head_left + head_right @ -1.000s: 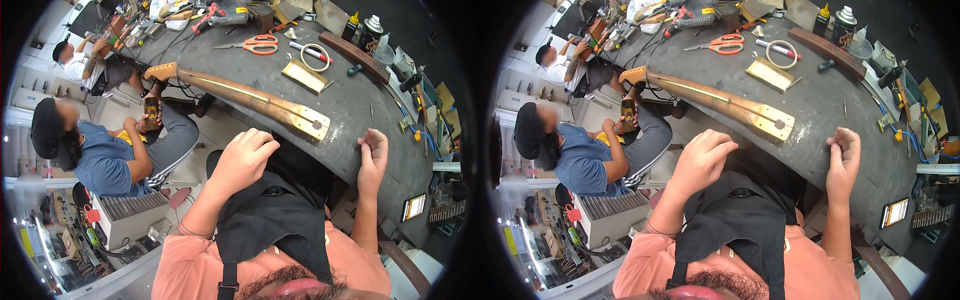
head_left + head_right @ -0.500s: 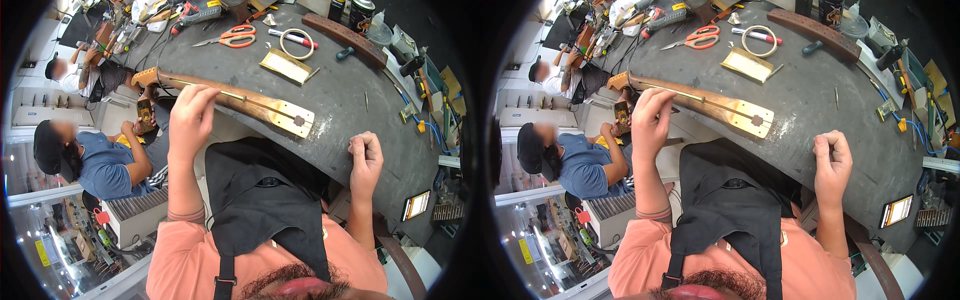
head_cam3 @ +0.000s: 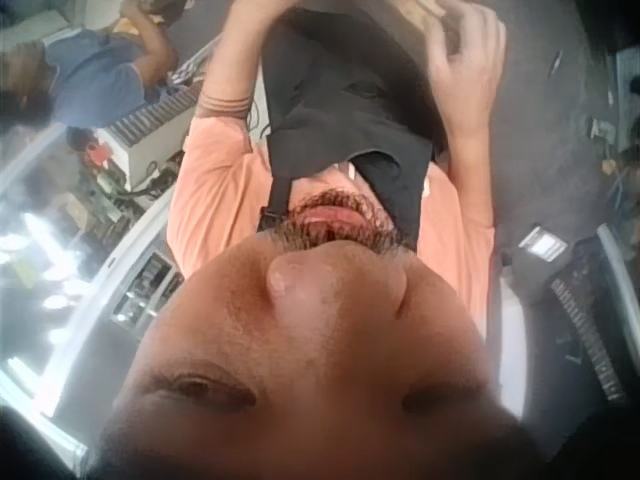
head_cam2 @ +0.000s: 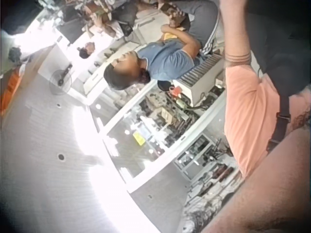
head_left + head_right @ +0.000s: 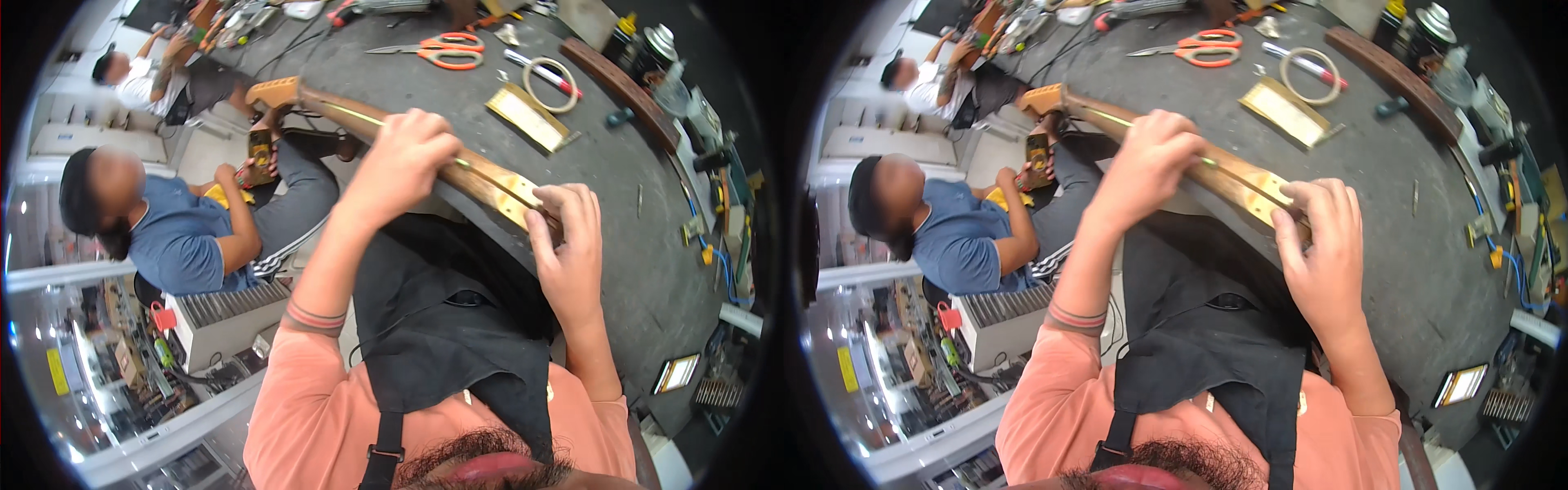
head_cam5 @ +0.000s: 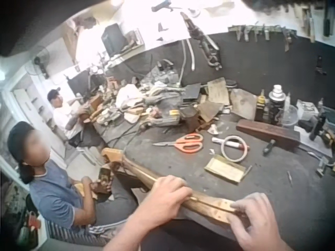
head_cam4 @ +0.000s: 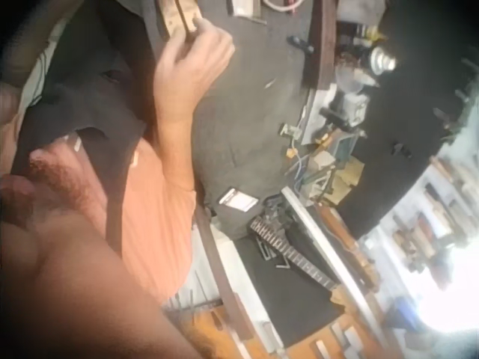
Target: The person files a wooden inlay on a guitar neck using a metal file, then sands the same area with a sanding block. They wipe the surface with a cloth and apply a liquid from a spray can to the inlay, wiping it in with a tissue. The person works at a cluttered workbench in a workshop.
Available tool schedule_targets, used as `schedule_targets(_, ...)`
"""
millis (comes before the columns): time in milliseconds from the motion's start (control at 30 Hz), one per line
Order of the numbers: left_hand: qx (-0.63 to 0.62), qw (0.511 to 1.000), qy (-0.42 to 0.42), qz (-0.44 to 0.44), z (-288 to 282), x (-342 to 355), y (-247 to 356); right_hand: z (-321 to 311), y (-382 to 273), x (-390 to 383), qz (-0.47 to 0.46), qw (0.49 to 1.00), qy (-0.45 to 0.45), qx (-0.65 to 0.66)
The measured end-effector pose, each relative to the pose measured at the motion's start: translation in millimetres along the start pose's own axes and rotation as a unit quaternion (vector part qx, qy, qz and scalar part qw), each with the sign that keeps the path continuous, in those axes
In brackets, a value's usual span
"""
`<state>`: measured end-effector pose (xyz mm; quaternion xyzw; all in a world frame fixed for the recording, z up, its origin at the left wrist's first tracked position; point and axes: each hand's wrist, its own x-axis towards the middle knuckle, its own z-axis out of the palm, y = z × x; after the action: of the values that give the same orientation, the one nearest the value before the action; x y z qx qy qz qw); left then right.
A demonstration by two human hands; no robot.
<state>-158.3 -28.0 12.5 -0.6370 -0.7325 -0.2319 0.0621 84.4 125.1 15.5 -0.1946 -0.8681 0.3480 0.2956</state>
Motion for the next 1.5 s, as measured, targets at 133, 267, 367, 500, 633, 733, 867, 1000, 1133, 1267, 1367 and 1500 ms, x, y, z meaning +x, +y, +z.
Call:
schedule_targets(133,-0.034,0.998,0.022,0.049,15,3,18,23,-18,20,-0.046,0.994,-0.034,-0.089)
schedule_targets(267,-0.073,0.993,0.05,0.079,27,7,37,17,-9,15,-0.048,0.992,-0.042,-0.109)
schedule_targets(367,-0.09,0.99,0.048,0.093,39,11,46,10,-7,6,-0.032,0.993,-0.028,-0.108)
schedule_targets(500,-0.123,0.986,0.041,0.105,46,21,60,0,4,-3,-0.033,0.994,0.001,-0.099)
schedule_targets(633,-0.126,0.987,0.035,0.094,52,27,73,-12,13,-9,-0.019,0.996,0.003,-0.089)
schedule_targets(733,-0.138,0.985,0.033,0.097,56,30,73,-12,22,-21,0.037,0.999,0.007,0.007)
schedule_targets(867,-0.144,0.985,0.014,0.093,55,32,73,-21,21,-28,0.077,0.995,0.008,0.056)
schedule_targets(1000,-0.162,0.983,-0.004,0.083,50,36,73,-21,32,-34,0.073,0.994,0.002,0.081)
schedule_targets(1133,-0.168,0.982,-0.009,0.084,49,39,73,-19,38,-33,0.075,0.992,0.02,0.098)
schedule_targets(1267,-0.176,0.98,-0.008,0.089,51,40,71,-19,45,-32,0.063,0.992,0.029,0.108)
schedule_targets(1367,-0.189,0.978,-0.019,0.082,51,42,70,-19,46,-32,0.08,0.988,0.036,0.126)
schedule_targets(1500,-0.194,0.978,-0.025,0.078,50,43,70,-16,47,-33,0.105,0.98,0.051,0.159)
